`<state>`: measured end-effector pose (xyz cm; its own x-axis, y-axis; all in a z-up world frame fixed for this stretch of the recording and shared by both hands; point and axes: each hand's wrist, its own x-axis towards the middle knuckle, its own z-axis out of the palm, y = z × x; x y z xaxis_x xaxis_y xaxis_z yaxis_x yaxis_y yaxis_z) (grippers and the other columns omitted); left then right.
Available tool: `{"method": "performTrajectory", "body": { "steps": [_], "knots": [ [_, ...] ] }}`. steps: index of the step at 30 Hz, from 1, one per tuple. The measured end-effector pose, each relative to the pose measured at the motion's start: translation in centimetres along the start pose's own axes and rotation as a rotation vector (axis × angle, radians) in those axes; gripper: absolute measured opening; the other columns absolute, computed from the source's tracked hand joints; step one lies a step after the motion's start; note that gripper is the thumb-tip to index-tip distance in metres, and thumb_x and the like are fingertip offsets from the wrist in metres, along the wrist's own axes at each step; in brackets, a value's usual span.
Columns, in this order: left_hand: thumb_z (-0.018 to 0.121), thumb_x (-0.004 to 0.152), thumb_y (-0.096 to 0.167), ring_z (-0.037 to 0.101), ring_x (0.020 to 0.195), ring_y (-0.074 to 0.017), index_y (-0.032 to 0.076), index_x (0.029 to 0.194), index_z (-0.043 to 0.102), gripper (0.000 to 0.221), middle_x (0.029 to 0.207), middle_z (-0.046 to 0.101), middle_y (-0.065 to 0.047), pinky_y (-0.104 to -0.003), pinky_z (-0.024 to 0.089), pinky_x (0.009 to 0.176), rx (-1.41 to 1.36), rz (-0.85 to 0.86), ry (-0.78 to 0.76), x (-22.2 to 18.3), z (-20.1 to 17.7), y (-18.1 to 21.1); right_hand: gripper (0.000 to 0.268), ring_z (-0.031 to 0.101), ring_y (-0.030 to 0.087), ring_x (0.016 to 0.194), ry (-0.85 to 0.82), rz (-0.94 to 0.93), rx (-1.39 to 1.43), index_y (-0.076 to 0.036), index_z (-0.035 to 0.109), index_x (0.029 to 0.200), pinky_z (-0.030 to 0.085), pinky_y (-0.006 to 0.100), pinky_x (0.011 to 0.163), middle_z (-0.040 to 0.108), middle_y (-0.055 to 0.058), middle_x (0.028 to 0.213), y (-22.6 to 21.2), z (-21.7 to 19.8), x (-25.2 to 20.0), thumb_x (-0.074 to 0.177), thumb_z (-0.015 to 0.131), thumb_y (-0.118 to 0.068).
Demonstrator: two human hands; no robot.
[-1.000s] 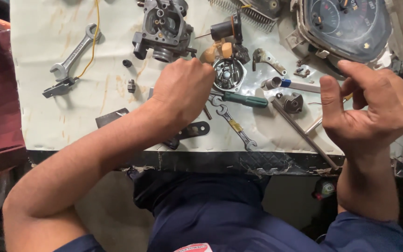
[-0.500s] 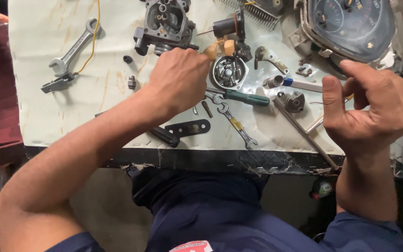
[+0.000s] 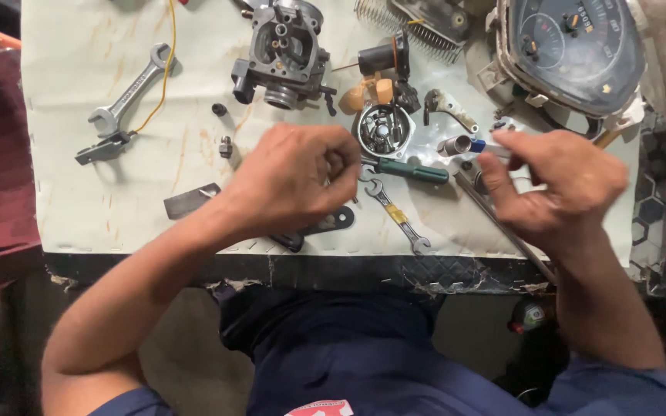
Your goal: The recorder is seen disassembling and inspecting components of a motorcycle carburetor.
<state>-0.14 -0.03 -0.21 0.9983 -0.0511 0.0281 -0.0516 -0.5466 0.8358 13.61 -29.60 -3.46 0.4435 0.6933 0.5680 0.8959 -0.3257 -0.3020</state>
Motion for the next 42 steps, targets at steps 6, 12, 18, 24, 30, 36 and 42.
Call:
{"method": "performTrajectory", "body": {
  "steps": [6, 12, 18, 24, 30, 36, 42],
  "knots": [
    [0.066, 0.090, 0.016, 0.050, 0.057, -0.0017, 0.000, 0.087, 0.070, 0.017, 0.064, 0.060, 0.003, -0.023, 0.042, 0.049, -0.511, -0.252, -0.220, -0.2, 0.5, 1.3, 0.025, 0.066, 0.010, 0.068, -0.229, 0.223, 0.472, -0.004, 0.074, 0.112, 0.051, 0.022, 0.060, 0.074, 0.010, 0.094, -4.2, -0.7, 3.3, 0.089, 0.084, -0.009],
    [0.068, 0.089, 0.016, 0.051, 0.058, -0.0018, -0.001, 0.087, 0.071, 0.017, 0.063, 0.061, 0.003, -0.023, 0.044, 0.050, -0.485, -0.188, -0.229, 0.0, 0.4, 0.5, 0.029, 0.071, 0.015, 0.081, -0.372, 0.131, 0.561, -0.003, 0.074, 0.109, 0.055, 0.025, 0.068, 0.075, 0.010, 0.099, -5.7, -0.8, 6.7, 0.083, 0.084, -0.008],
    [0.071, 0.085, 0.019, 0.064, 0.058, -0.0100, 0.000, 0.090, 0.072, 0.020, 0.065, 0.068, -0.006, -0.029, 0.053, 0.057, -0.370, -0.077, -0.156, -0.4, 0.1, -0.6, 0.015, 0.071, 0.021, 0.084, -0.394, 0.021, 0.512, -0.004, 0.072, 0.098, 0.056, 0.031, 0.072, 0.072, 0.009, 0.094, -5.8, 1.2, 7.2, 0.085, 0.080, -0.001],
    [0.071, 0.081, 0.019, 0.071, 0.058, -0.0173, 0.002, 0.083, 0.072, 0.017, 0.065, 0.070, -0.007, -0.031, 0.056, 0.059, -0.292, -0.102, -0.131, -0.8, -0.6, -0.9, 0.015, 0.069, 0.025, 0.083, -0.304, -0.052, 0.389, -0.002, 0.068, 0.094, 0.054, 0.035, 0.072, 0.069, 0.011, 0.091, -5.1, 2.0, 6.6, 0.083, 0.079, 0.002],
    [0.079, 0.073, 0.014, 0.065, 0.094, -0.0346, -0.004, 0.101, 0.066, 0.036, 0.104, 0.065, -0.019, -0.041, 0.055, 0.081, 0.090, 0.280, 0.300, -1.5, -1.2, 0.6, 0.017, 0.069, 0.024, 0.082, -0.241, 0.008, 0.438, -0.001, 0.070, 0.097, 0.054, 0.034, 0.071, 0.070, 0.011, 0.090, -5.5, 2.4, 5.7, 0.085, 0.081, 0.003],
    [0.079, 0.082, 0.010, 0.060, 0.121, -0.0334, 0.007, 0.107, 0.068, 0.028, 0.128, 0.061, -0.012, -0.044, 0.053, 0.103, 0.124, 0.377, 0.388, -2.4, 2.2, 0.2, 0.013, 0.069, 0.020, 0.078, -0.304, 0.141, 0.626, 0.000, 0.071, 0.095, 0.054, 0.031, 0.069, 0.071, 0.010, 0.088, -7.0, 2.6, 4.4, 0.085, 0.079, 0.002],
    [0.078, 0.081, 0.006, 0.061, 0.119, -0.0286, 0.007, 0.101, 0.070, 0.022, 0.127, 0.062, -0.010, -0.043, 0.051, 0.098, 0.208, 0.458, 0.424, -2.4, 3.3, -0.4, 0.005, 0.068, 0.012, 0.071, -0.447, 0.474, 0.896, 0.001, 0.072, 0.094, 0.053, 0.025, 0.061, 0.072, 0.009, 0.087, -6.8, 2.9, 2.8, 0.091, 0.075, -0.002]
  ]
}}
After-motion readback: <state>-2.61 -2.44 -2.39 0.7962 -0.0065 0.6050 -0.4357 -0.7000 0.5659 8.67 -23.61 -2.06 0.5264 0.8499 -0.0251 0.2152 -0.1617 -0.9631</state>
